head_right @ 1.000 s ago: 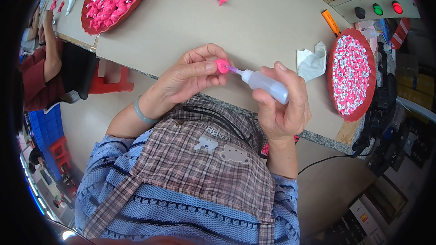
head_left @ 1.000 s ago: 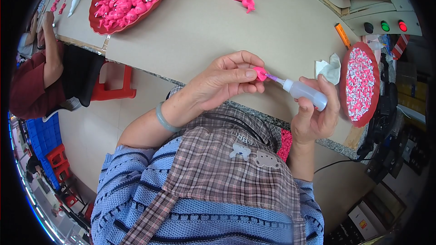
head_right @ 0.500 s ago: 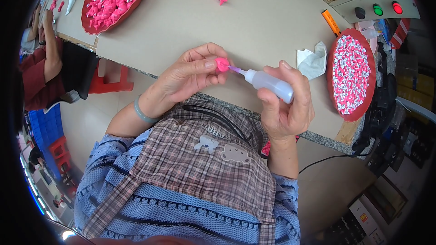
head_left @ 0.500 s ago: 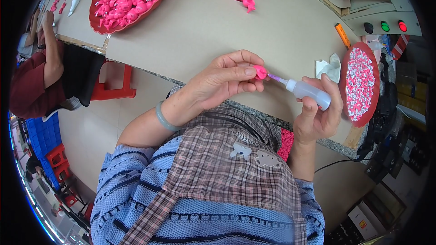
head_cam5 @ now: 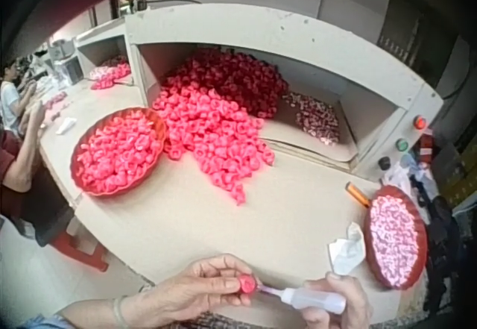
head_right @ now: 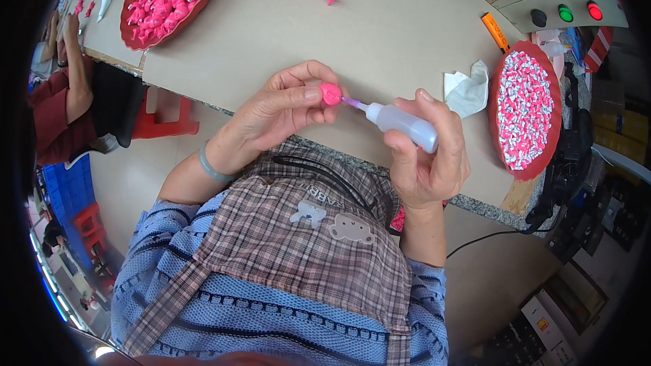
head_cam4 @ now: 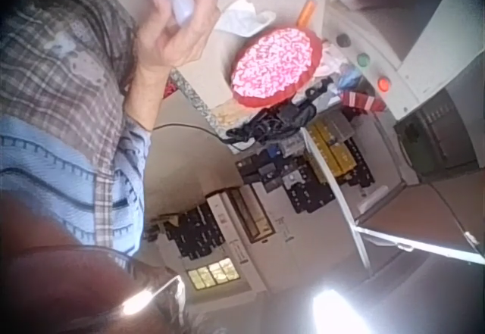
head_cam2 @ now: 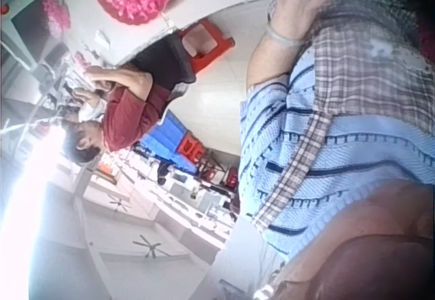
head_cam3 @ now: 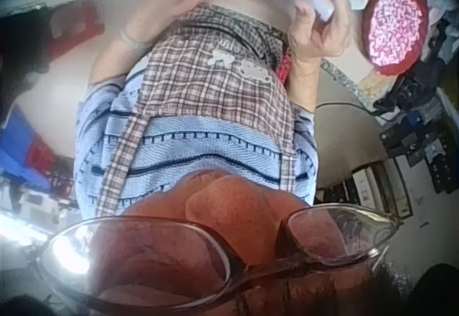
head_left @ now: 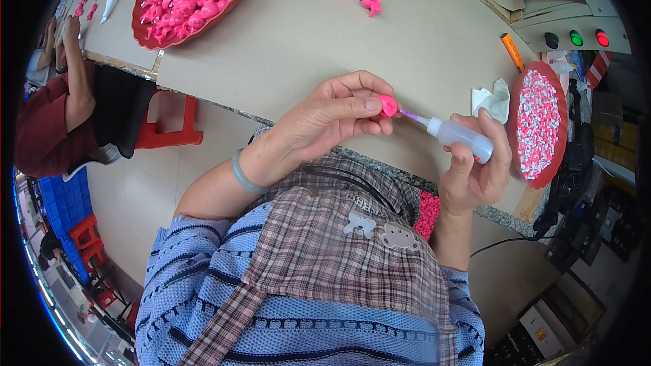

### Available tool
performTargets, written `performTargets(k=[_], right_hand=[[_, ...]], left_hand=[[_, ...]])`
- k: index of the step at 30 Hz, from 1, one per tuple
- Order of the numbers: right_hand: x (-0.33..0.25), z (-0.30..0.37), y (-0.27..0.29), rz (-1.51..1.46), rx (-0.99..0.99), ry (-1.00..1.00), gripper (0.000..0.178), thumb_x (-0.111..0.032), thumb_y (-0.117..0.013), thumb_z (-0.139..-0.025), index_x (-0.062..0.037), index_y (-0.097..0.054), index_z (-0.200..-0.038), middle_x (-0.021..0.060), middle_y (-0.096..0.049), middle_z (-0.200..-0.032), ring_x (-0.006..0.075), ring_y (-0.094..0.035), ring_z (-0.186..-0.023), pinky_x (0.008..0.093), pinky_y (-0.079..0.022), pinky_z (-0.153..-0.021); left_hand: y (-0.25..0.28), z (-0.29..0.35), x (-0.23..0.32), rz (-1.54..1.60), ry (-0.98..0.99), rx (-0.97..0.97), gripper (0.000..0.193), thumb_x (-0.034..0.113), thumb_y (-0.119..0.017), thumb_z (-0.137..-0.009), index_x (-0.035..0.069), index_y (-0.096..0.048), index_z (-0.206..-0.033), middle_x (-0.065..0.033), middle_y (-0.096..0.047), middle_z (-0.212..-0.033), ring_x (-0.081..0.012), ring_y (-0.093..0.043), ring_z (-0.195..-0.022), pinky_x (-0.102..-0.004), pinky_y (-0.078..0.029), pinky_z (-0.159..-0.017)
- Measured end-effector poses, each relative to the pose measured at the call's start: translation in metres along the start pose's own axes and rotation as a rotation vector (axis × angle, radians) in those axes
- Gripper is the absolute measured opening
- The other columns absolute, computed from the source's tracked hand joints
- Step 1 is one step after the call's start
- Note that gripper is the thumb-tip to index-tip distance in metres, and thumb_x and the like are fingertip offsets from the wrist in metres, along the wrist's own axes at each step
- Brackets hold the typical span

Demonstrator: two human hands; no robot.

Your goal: The person glues small white plastic components onto pink toy parts by hand, using a glue bottle to apply adhesive.

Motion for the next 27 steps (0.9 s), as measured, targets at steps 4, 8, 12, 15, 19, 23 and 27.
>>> performTargets(k=[4, 8, 12, 15, 19, 23, 27], right_hand=[[-0.0006, 0.0006, -0.0004, 0.008, -0.017, 0.000, 0.051, -0.030, -0.070, -0.086, 0.0062, -0.053, -0.117, 0.0182, -0.066, -0.093, 0.0245, -0.069, -0.073, 0.0300, -0.054, -0.059], [0.0001, 0.0026, -0.0016, 0.010, -0.058, -0.009, 0.050, -0.029, -0.070, -0.086, 0.0064, -0.053, -0.117, 0.0185, -0.066, -0.094, 0.0247, -0.069, -0.073, 0.0301, -0.055, -0.059], [0.0010, 0.0046, -0.0014, -0.062, 0.017, -0.032, 0.050, -0.028, -0.070, -0.087, 0.0064, -0.052, -0.118, 0.0189, -0.065, -0.095, 0.0251, -0.069, -0.074, 0.0306, -0.056, -0.060], [0.0003, 0.0046, -0.0005, -0.057, 0.013, -0.024, 0.050, -0.028, -0.069, -0.087, 0.0063, -0.052, -0.119, 0.0191, -0.065, -0.096, 0.0255, -0.069, -0.074, 0.0308, -0.056, -0.060], [-0.0021, 0.0034, -0.0027, 0.002, -0.028, -0.016, 0.049, -0.032, -0.062, -0.093, 0.0049, -0.050, -0.122, 0.0192, -0.065, -0.090, 0.0188, -0.064, -0.073, 0.0241, -0.051, -0.054], [-0.0027, 0.0015, -0.0036, 0.003, -0.033, 0.001, 0.049, -0.032, -0.062, -0.093, 0.0047, -0.051, -0.122, 0.0190, -0.065, -0.089, 0.0182, -0.064, -0.072, 0.0239, -0.051, -0.054], [-0.0024, 0.0003, -0.0034, 0.006, -0.060, -0.001, 0.048, -0.029, -0.067, -0.088, 0.0056, -0.053, -0.119, 0.0179, -0.065, -0.090, 0.0214, -0.066, -0.073, 0.0267, -0.053, -0.057]], left_hand=[[0.0003, -0.0010, -0.0010, -0.014, -0.028, -0.014, 0.024, 0.008, -0.059, -0.092, 0.001, -0.056, -0.114, -0.0155, -0.064, -0.108, -0.0164, -0.066, -0.091, -0.0269, -0.055, -0.083], [-0.0034, -0.0010, -0.0006, -0.069, -0.061, -0.012, 0.024, 0.006, -0.058, -0.092, 0.002, -0.057, -0.116, -0.0177, -0.062, -0.114, -0.0162, -0.066, -0.094, -0.0266, -0.055, -0.084], [-0.0037, -0.0008, -0.0012, -0.066, -0.077, -0.012, 0.024, 0.004, -0.058, -0.091, 0.003, -0.057, -0.116, -0.0185, -0.061, -0.117, -0.0163, -0.065, -0.097, -0.0266, -0.055, -0.085], [-0.0046, -0.0005, -0.0006, -0.073, -0.080, -0.009, 0.025, 0.004, -0.059, -0.091, 0.003, -0.057, -0.116, -0.0182, -0.061, -0.117, -0.0167, -0.064, -0.099, -0.0271, -0.054, -0.085], [-0.0031, -0.0006, -0.0015, -0.087, -0.082, -0.010, 0.026, 0.004, -0.060, -0.091, 0.004, -0.056, -0.116, -0.0173, -0.061, -0.118, -0.0175, -0.063, -0.101, -0.0283, -0.053, -0.086], [-0.0029, -0.0010, -0.0012, -0.091, -0.080, -0.009, 0.026, 0.004, -0.060, -0.090, 0.004, -0.056, -0.116, -0.0168, -0.061, -0.119, -0.0177, -0.063, -0.101, -0.0285, -0.053, -0.087], [-0.0028, -0.0016, -0.0007, -0.093, -0.072, -0.007, 0.027, 0.005, -0.061, -0.090, 0.004, -0.056, -0.116, -0.0166, -0.061, -0.119, -0.0177, -0.063, -0.102, -0.0282, -0.052, -0.086]])
Point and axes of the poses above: each hand's wrist, its own z-axis away from the middle knuckle, its own y-axis out of the back of the hand, x = y × z, the point moved 2 cm from there along -z, towards the middle knuckle
